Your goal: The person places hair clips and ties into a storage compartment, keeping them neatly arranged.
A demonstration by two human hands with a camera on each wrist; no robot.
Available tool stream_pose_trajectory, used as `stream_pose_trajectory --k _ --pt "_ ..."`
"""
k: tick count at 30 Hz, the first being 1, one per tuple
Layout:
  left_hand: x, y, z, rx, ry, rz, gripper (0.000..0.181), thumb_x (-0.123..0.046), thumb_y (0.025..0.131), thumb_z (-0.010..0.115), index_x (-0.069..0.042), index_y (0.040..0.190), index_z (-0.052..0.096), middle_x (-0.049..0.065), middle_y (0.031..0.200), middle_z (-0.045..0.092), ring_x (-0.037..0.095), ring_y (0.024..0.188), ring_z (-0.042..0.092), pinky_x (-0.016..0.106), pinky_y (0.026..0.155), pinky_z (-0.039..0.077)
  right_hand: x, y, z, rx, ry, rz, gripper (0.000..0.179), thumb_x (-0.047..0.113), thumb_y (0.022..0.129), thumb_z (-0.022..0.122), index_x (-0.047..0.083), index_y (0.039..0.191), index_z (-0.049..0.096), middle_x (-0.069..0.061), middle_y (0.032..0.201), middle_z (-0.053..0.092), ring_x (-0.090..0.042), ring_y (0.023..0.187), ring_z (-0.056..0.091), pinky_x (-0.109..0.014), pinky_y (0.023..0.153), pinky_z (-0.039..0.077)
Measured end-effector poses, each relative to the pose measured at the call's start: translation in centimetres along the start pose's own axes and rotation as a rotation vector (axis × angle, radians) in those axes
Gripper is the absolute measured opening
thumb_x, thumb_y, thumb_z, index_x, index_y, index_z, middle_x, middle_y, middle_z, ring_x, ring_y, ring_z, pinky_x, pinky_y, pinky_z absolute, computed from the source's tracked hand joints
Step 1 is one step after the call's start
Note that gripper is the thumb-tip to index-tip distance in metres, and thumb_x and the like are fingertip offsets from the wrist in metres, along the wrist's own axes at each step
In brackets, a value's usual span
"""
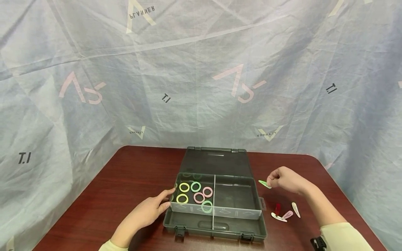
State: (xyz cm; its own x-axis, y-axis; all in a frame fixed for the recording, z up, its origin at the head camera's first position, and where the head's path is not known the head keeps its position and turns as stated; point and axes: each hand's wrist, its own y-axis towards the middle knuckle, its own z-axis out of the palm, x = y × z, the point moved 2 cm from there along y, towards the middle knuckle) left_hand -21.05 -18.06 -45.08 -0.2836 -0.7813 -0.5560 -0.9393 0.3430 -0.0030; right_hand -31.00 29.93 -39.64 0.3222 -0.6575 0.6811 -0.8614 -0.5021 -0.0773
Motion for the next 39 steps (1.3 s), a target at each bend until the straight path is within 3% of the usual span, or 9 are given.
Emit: stream_pose_trajectory --k 5,9,18,30,39 --pt "-0.2 0.0 -0.1 -0.001 0.012 0.007 0.052 -0.035 0.107 0.054 -0.019 0.155 0.043 -0.007 0.056 0.049 0.009 0.05 0.045 0.037 0.059 0.041 1.8 1.5 0.8 0.014 -0.014 -0.015 0.01 0.012 0.093 0.07 0.005 0.086 0.071 -0.004 0.084 0.065 -0.012 0.074 0.052 -0.032 0.07 0.043" --pt "-0.3 0.0 -0.1 0.002 0.015 0.004 0.052 -0.034 0.107 0.054 -0.019 0.155 0.043 -0.007 0.057 0.051 0.009 0.053 0.049 0.039 0.062 0.043 2.8 2.8 1.6 0.025 -0.011 -0.03 0.012 0.013 0.093 0.071 0.004 0.085 0.073 0.001 0.079 0.062 -0.01 0.067 0.045 -0.03 0.063 0.039" --pt "-0.4 0.0 -0.1 0.008 -0.003 -0.009 0.052 -0.035 0.107 0.053 -0.02 0.155 0.042 -0.005 0.053 0.047 0.011 0.047 0.04 0.036 0.057 0.038 4.3 5.1 4.1 0.071 0.033 -0.054 0.008 0.008 0.09 0.072 0.003 0.084 0.073 0.004 0.068 0.051 -0.007 0.055 0.028 -0.028 0.052 0.029" --pt "-0.3 -0.1 -0.1 0.011 -0.004 -0.017 0.051 -0.034 0.107 0.054 -0.02 0.155 0.042 -0.005 0.053 0.048 0.01 0.046 0.041 0.035 0.058 0.039 5.4 7.4 6.7 0.113 0.008 -0.087 0.01 0.007 0.089 0.075 0.003 0.079 0.073 0.006 0.064 0.049 -0.01 0.059 0.034 -0.03 0.058 0.034" --pt "-0.1 -0.1 -0.1 0.009 -0.009 -0.025 0.051 -0.034 0.107 0.053 -0.02 0.155 0.042 -0.005 0.053 0.048 0.01 0.046 0.04 0.034 0.058 0.038 6.4 8.5 8.6 0.025 -0.042 -0.058 0.009 0.004 0.086 0.075 0.006 0.077 0.074 0.004 0.067 0.058 -0.012 0.059 0.041 -0.033 0.059 0.039"
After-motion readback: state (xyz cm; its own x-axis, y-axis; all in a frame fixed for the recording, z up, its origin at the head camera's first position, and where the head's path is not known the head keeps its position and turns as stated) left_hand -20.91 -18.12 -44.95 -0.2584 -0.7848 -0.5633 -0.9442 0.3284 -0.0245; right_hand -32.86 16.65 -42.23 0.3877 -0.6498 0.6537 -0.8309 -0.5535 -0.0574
